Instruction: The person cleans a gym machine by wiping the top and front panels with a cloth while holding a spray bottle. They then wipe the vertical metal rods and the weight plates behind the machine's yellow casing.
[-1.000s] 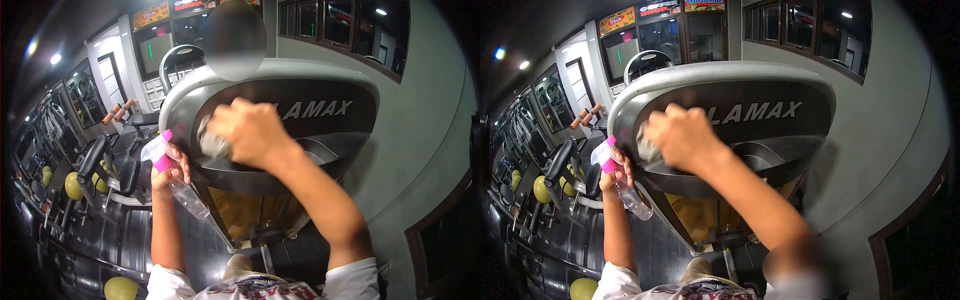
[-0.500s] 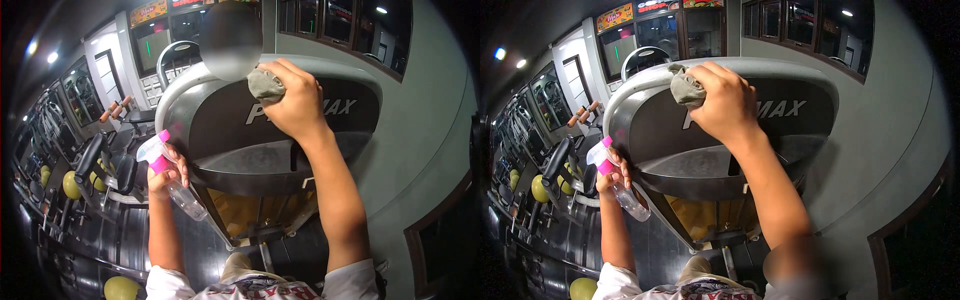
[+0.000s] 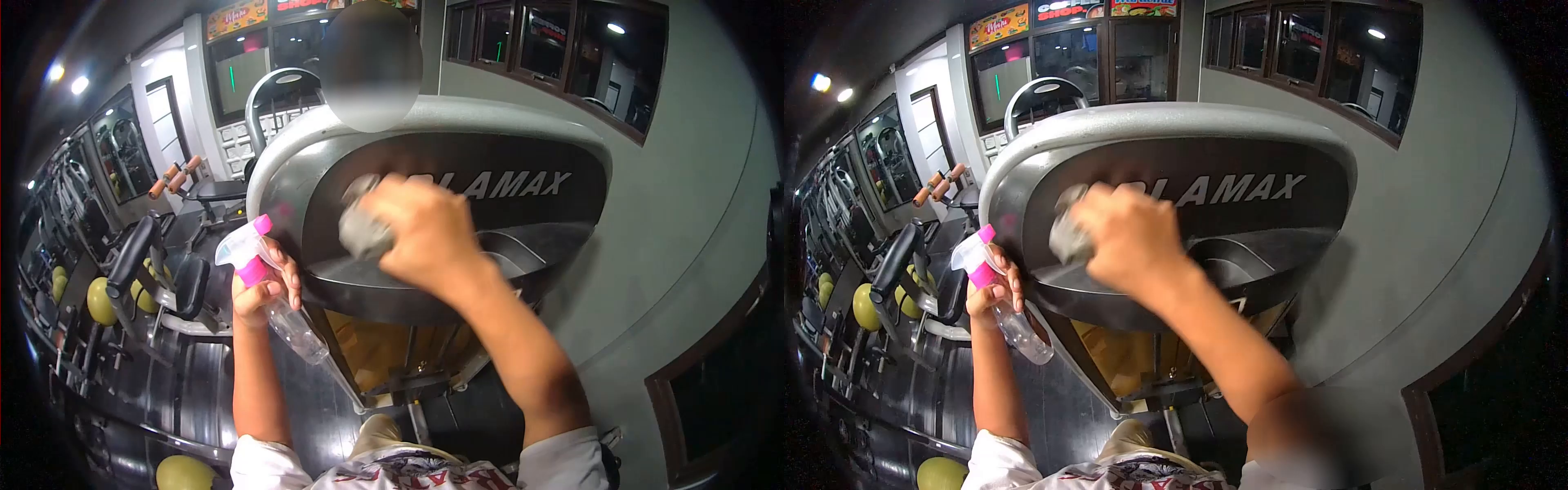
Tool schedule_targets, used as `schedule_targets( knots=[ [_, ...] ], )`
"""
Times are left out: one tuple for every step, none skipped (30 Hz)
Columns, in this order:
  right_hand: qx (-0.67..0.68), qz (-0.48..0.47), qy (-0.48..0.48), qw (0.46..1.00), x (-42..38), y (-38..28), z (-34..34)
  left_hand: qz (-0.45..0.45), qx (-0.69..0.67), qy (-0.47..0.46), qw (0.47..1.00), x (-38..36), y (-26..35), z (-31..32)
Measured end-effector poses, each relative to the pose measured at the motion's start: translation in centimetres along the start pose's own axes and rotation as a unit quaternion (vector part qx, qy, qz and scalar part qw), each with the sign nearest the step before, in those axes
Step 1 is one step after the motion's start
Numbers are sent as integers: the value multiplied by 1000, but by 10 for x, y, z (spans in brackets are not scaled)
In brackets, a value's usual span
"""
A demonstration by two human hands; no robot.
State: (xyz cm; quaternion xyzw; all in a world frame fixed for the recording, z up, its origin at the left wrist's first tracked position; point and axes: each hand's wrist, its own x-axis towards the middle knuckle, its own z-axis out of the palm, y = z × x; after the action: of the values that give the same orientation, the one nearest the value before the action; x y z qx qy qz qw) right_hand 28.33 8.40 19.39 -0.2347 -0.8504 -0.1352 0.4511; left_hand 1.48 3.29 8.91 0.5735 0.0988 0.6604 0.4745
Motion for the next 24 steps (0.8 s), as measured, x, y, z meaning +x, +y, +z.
schedule_targets(
  knots=[
    [11,-8,-54,998,-6,-8,7,5,-2,-5,1000,1,0,1],
    [-2,-2,-62,998,-5,-7,4,4,1,-3,1000,1,1,3],
    [-14,5,-70,997,-4,-4,-2,6,4,-3,1000,0,1,2],
    [-26,12,-78,997,-2,0,-7,8,7,-3,1000,-1,0,1],
    [-36,21,-8,999,2,10,-14,9,10,-3,1000,0,-1,1],
    [2,51,65,997,9,25,-23,11,14,-1,1000,1,-2,0],
    [39,79,136,987,15,40,-33,15,17,3,1000,0,-3,0],
    [67,112,144,981,18,49,-42,21,19,9,1000,0,-5,0],
    [49,105,102,988,15,40,-34,19,13,18,1000,-3,-5,-1],
    [31,100,63,993,6,22,-20,16,9,23,1000,-2,-4,1],
    [12,92,24,995,-2,4,-6,15,4,27,1000,-1,-4,3],
    [22,61,-38,997,-11,-11,8,16,4,25,1000,0,-3,4],
    [-13,55,-99,993,-15,-18,14,16,2,27,1000,-1,-4,5],
    [-21,62,-80,995,-12,-15,9,15,3,29,999,-1,-4,5],
    [-29,69,-61,995,-6,-7,-1,15,4,31,999,-2,-3,4],
    [-61,75,-13,995,0,4,-14,22,12,18,1000,-2,-4,1],
    [-68,122,45,989,10,16,-32,20,7,18,1000,-1,-3,1],
    [-11,174,81,981,17,32,-47,18,1,20,1000,-2,-4,2],
    [13,155,125,980,21,45,-54,17,-6,23,1000,-3,-4,3],
    [6,145,122,982,19,44,-48,19,-10,22,1000,-1,-4,4],
    [-2,137,121,983,16,38,-41,19,-10,24,999,-2,-4,4],
    [5,168,59,984,7,23,-32,18,-10,25,999,-2,-3,3],
    [-30,161,-29,986,-2,7,-20,19,-10,24,999,-1,-3,3],
    [-12,163,-111,980,-10,-8,-8,16,-5,28,999,-1,-2,4]
  ],
)
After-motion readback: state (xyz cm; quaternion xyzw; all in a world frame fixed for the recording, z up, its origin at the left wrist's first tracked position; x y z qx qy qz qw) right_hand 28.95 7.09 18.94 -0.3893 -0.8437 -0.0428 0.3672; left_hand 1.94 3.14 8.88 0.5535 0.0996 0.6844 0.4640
